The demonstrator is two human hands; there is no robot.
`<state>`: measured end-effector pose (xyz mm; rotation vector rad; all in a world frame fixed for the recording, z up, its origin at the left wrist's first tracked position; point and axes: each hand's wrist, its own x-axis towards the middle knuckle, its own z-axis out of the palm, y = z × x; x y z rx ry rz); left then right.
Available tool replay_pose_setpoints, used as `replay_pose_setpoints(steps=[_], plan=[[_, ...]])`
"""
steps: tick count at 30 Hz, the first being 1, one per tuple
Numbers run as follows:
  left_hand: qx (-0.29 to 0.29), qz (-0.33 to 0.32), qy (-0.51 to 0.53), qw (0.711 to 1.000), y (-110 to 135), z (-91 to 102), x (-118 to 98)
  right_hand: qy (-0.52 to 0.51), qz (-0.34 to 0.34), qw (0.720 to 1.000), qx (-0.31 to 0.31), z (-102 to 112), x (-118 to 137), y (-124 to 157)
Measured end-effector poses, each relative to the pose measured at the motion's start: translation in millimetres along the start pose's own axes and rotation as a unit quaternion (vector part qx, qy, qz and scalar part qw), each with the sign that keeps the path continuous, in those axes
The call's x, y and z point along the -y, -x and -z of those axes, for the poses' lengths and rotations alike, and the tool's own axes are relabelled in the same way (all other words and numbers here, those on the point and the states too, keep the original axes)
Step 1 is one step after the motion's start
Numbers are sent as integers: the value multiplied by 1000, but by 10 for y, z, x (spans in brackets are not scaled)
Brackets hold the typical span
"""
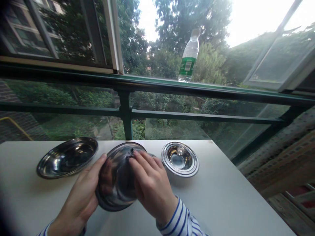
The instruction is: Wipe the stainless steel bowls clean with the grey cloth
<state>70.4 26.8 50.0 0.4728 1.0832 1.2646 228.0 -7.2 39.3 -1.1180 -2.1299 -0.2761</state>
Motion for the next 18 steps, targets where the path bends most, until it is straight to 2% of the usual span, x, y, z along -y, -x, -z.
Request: replay_pose_setpoints(steps=[4, 9, 11, 15, 18], plan=[[8, -17, 13, 1000, 6, -15, -26, -6, 51, 998, 23, 24, 84, -14], [-18, -9, -7, 1000, 12, -16, -50, 2, -39, 999, -15, -46, -78, 21], [-21, -16, -1, 1000, 6, -16, -62, -12, -29, 999, -15, -65, -89, 28], [-5, -36, 21, 999, -8, -19, -101, -25, 48, 999, 4, -57, -24, 17], [-33, -53, 21, 998, -7, -13, -135, -21, 12, 1000, -9, -58, -56, 13]])
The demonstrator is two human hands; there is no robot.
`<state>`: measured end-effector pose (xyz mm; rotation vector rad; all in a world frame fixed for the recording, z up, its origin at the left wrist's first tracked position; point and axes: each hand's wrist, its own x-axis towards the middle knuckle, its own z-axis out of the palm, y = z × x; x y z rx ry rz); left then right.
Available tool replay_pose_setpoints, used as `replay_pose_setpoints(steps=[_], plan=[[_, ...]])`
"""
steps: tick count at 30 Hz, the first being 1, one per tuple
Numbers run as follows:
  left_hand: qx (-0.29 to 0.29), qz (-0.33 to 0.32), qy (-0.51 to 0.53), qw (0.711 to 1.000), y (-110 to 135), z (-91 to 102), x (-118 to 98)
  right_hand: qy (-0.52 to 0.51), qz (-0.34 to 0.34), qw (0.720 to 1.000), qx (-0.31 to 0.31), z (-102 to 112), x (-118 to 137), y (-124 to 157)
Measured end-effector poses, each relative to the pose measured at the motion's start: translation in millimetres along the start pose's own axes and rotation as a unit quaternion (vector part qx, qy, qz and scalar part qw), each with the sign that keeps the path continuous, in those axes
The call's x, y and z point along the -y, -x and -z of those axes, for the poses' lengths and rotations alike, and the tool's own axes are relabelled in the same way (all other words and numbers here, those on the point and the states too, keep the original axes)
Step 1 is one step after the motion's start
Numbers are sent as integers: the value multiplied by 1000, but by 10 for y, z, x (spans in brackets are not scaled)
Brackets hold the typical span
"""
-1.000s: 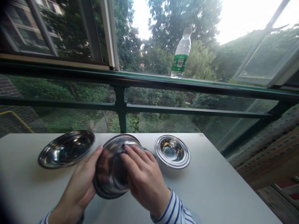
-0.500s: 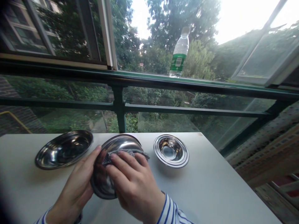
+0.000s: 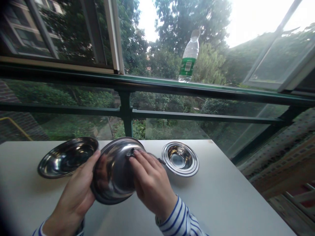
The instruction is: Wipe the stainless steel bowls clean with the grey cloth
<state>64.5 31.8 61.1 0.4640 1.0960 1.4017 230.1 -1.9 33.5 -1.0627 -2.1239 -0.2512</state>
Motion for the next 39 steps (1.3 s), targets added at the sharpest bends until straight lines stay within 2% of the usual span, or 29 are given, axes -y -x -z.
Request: replay_pose_setpoints(steps=[3, 8, 11, 13, 15, 18, 20, 24, 26, 31, 33, 37, 39], plan=[[-18, -3, -4, 1000, 4, -1, -8, -10, -34, 999, -11, -1, -21, -1], [11, 13, 21, 1000, 19, -21, 18, -39, 28, 999, 23, 28, 37, -17], [-8, 8, 12, 1000, 17, -13, 22, -34, -19, 999, -3, 20, -32, -7], [1, 14, -3, 1000, 4, 4, 32, -28, -50, 998, -11, 12, -52, 0], [26, 23, -11, 999, -14, 24, 50, -31, -28, 999, 6, 20, 6, -5], [58, 22, 4, 998, -32, 38, 82, -35, 50, 997, 45, 55, 159, -32], [75, 20, 11, 997, -29, 36, 100, -32, 70, 996, 46, 75, 190, -47], [101, 37, -26, 994, -10, 30, 131, -23, -3, 1000, -1, 75, 54, -37], [102, 36, -43, 993, -7, 31, 140, -18, -21, 1000, -2, 77, 32, -32], [107, 15, -29, 994, -8, 22, 135, -16, 74, 995, 70, 96, 169, -53], [107, 23, -35, 993, 2, 21, 137, -20, 59, 997, 53, 88, 131, -52], [99, 36, -66, 992, 18, 41, 157, -20, -34, 999, -4, 65, -14, -29], [104, 33, -58, 992, 12, 56, 161, -20, -19, 1000, 9, 66, 11, -30]])
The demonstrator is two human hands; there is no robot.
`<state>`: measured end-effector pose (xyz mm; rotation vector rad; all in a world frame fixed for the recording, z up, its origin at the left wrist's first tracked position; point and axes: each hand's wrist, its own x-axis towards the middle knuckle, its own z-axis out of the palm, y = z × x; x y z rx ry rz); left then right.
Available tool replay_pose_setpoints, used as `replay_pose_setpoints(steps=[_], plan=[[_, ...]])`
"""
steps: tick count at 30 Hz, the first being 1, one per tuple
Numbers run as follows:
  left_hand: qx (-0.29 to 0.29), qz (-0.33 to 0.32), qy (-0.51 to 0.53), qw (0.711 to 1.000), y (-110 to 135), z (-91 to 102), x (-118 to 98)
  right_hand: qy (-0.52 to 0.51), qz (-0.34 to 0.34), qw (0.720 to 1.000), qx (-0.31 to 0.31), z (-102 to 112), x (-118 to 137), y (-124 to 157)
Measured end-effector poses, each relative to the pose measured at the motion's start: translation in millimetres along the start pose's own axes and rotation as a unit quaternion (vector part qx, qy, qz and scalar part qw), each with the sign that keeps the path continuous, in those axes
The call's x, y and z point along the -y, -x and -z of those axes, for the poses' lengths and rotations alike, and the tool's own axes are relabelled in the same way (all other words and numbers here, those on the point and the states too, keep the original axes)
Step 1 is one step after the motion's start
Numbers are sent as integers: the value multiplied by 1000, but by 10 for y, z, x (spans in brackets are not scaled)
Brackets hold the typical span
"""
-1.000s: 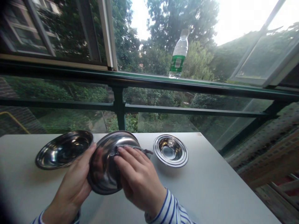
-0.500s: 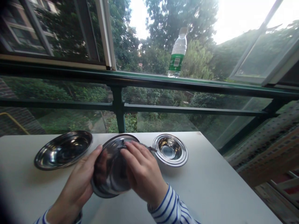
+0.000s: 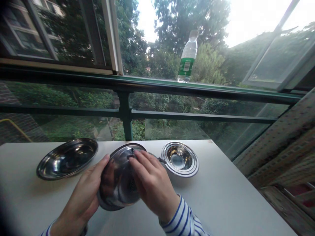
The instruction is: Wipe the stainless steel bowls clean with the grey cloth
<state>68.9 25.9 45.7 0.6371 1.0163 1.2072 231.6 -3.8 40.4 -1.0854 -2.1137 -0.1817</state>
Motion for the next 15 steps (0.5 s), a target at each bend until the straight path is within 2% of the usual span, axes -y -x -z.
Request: replay_pose_setpoints(steps=[3, 5, 9, 11, 15], plan=[[10, -18, 19, 1000, -16, 16, 0, -9, 76, 996, 43, 4, 114, -13], [14, -21, 21, 999, -20, 13, 4, -23, 88, 995, 43, -1, 130, -17], [15, -2, 12, 1000, -3, -13, 20, -49, 10, 998, -22, -16, 9, -1], [14, 9, 12, 1000, -1, -18, 19, -48, 4, 999, -22, -9, 7, 3], [14, -11, 25, 1000, -24, 6, -1, -39, 102, 993, 47, 24, 145, -19]])
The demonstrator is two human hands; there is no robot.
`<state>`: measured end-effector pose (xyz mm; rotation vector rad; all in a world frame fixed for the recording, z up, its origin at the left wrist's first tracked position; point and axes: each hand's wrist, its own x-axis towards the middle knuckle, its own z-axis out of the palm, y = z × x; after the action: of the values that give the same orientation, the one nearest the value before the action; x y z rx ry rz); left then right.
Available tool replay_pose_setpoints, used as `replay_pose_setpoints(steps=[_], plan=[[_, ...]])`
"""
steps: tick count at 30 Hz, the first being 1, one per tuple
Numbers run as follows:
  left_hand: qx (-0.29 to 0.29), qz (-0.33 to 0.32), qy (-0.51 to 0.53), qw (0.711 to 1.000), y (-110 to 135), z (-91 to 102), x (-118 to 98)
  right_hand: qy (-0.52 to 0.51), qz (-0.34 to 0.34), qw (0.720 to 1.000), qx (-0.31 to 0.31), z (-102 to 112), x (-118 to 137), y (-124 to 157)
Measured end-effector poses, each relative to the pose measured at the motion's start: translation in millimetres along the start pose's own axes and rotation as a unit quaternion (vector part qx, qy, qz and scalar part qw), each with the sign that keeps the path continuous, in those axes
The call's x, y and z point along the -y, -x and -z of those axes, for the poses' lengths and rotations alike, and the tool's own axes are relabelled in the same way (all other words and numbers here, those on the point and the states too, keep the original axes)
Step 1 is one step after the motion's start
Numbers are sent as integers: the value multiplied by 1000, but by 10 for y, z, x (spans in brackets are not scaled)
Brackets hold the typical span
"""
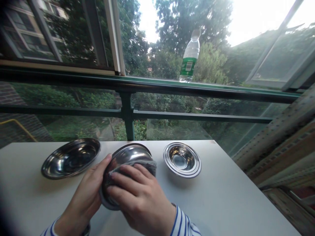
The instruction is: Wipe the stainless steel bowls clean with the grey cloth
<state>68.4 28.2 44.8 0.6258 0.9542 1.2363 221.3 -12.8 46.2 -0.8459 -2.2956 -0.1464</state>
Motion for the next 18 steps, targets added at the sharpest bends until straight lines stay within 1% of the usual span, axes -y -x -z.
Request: replay_pose_setpoints(steps=[2, 3, 6, 7, 8, 9, 12, 13, 15, 18], plan=[[-1, -8, 3, 1000, -2, 4, -5, -2, 12, 1000, 8, 7, -1, -7], [-1, -4, 3, 1000, 3, -1, -4, -3, -2, 1000, -4, 7, -31, 1], [1, 28, -5, 1000, 27, -31, 0, -2, -72, 996, -60, 2, -149, 45], [-2, 36, -6, 999, 30, -40, -1, 0, -84, 994, -67, 0, -164, 54], [-7, 40, -5, 999, 29, -45, -2, 0, -84, 995, -60, -1, -157, 54], [-12, 37, -2, 999, 23, -44, -5, -1, -70, 997, -43, -1, -129, 46], [-28, 6, 12, 1000, -12, -22, -15, -2, 6, 1000, 27, -6, -6, -2], [-31, -2, 12, 999, -21, -13, -16, -3, 21, 999, 37, -9, 16, -14], [-28, -3, 9, 1000, -27, -5, -11, -3, 17, 1000, 19, -17, -4, -16], [-9, 26, 4, 1000, -9, -20, 6, -3, -52, 997, -51, -21, -118, 26]])
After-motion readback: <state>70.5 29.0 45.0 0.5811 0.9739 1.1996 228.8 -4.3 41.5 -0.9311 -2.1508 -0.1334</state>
